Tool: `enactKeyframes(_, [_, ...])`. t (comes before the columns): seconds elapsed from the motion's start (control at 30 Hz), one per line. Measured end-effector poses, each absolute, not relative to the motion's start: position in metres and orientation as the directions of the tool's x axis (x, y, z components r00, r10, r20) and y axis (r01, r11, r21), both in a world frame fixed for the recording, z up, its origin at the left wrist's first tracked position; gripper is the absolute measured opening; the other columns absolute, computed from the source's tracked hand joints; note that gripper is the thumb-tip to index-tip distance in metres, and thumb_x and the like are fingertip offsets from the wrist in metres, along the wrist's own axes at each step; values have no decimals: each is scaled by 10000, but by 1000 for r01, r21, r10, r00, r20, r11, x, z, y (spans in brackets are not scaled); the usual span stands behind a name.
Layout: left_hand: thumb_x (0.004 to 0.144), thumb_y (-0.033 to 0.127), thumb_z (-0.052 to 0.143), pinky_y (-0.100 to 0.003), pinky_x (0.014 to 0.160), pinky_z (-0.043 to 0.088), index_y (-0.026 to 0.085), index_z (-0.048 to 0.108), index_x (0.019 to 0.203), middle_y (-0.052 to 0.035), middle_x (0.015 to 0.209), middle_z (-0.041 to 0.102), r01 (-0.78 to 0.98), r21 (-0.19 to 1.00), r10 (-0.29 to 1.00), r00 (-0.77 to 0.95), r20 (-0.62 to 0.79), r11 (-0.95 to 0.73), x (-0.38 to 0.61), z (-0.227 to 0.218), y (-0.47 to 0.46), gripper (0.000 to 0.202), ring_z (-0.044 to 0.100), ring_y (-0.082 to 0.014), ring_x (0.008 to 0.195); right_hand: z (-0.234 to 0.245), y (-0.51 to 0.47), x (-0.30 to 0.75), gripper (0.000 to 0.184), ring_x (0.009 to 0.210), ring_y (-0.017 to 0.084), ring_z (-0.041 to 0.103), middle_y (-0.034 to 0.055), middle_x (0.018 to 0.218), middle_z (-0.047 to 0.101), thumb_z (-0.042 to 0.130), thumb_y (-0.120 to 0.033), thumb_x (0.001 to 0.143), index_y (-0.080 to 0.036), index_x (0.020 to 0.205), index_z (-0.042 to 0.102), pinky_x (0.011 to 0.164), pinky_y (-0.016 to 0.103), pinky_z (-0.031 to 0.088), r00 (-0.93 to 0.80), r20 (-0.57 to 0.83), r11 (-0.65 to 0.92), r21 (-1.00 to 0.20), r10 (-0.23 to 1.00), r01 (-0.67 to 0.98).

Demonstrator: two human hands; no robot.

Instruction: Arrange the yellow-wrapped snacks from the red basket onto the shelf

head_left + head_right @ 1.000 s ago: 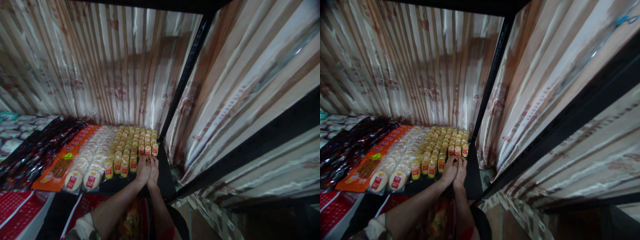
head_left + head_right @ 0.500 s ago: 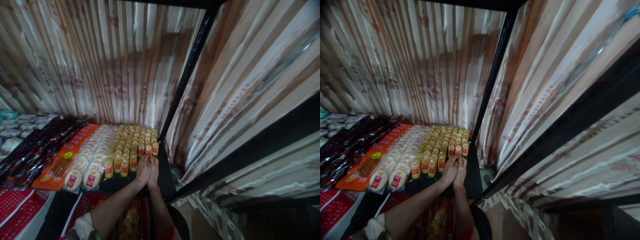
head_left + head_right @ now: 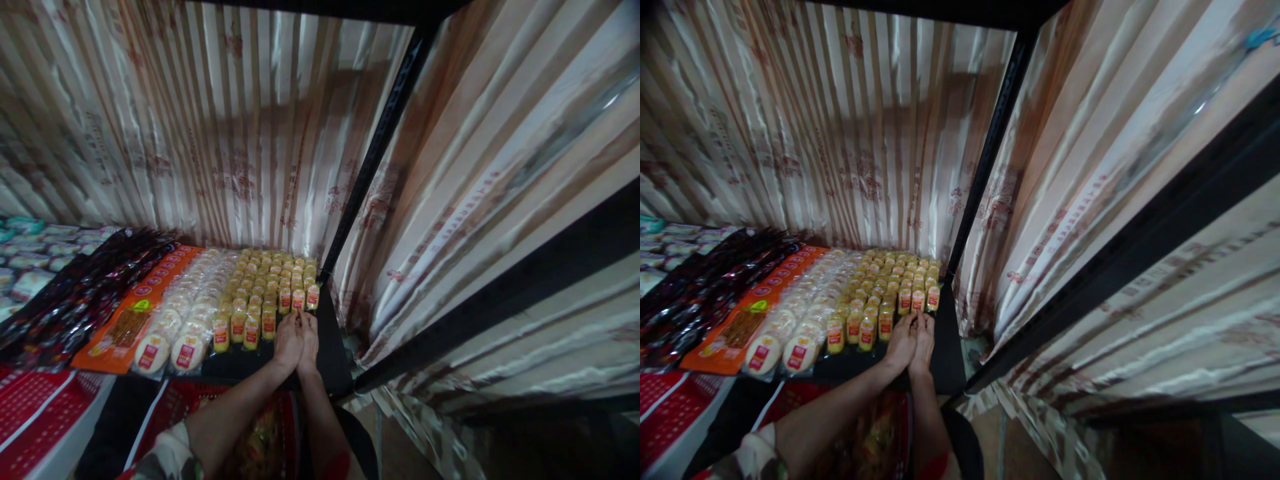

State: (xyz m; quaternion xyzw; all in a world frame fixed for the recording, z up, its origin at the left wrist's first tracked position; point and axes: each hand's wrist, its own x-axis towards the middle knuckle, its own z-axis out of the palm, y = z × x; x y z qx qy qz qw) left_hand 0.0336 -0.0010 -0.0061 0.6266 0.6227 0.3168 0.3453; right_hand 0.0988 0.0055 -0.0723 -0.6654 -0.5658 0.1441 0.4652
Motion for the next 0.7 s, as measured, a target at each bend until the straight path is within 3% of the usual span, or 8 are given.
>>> enactKeyframes(0.47, [814, 116, 367, -227, 989, 372, 118, 579, 1146, -100, 1174, 613, 579, 813, 994, 43, -98, 56, 7, 5, -52, 393, 542, -152, 1101, -54, -52, 79, 414, 894, 180, 595, 79, 1026, 563, 431, -235, 722, -182, 1080, 631, 837, 298, 497, 336, 287, 41, -812, 897, 582])
enactKeyframes(0.7, [826, 161, 367, -271, 966, 397, 130, 600, 1070, -92, 1094, 633, 568, 823, 998, 50, -44, 8, -16, -7, -85, 339, 560, -174, 1028, -56, -87, 55, 385, 930, 194, 591, 91, 1025, 572, 404, -234, 748, -174, 1052, 633, 866, 317, 482, 354, 273, 34, -830, 895, 557])
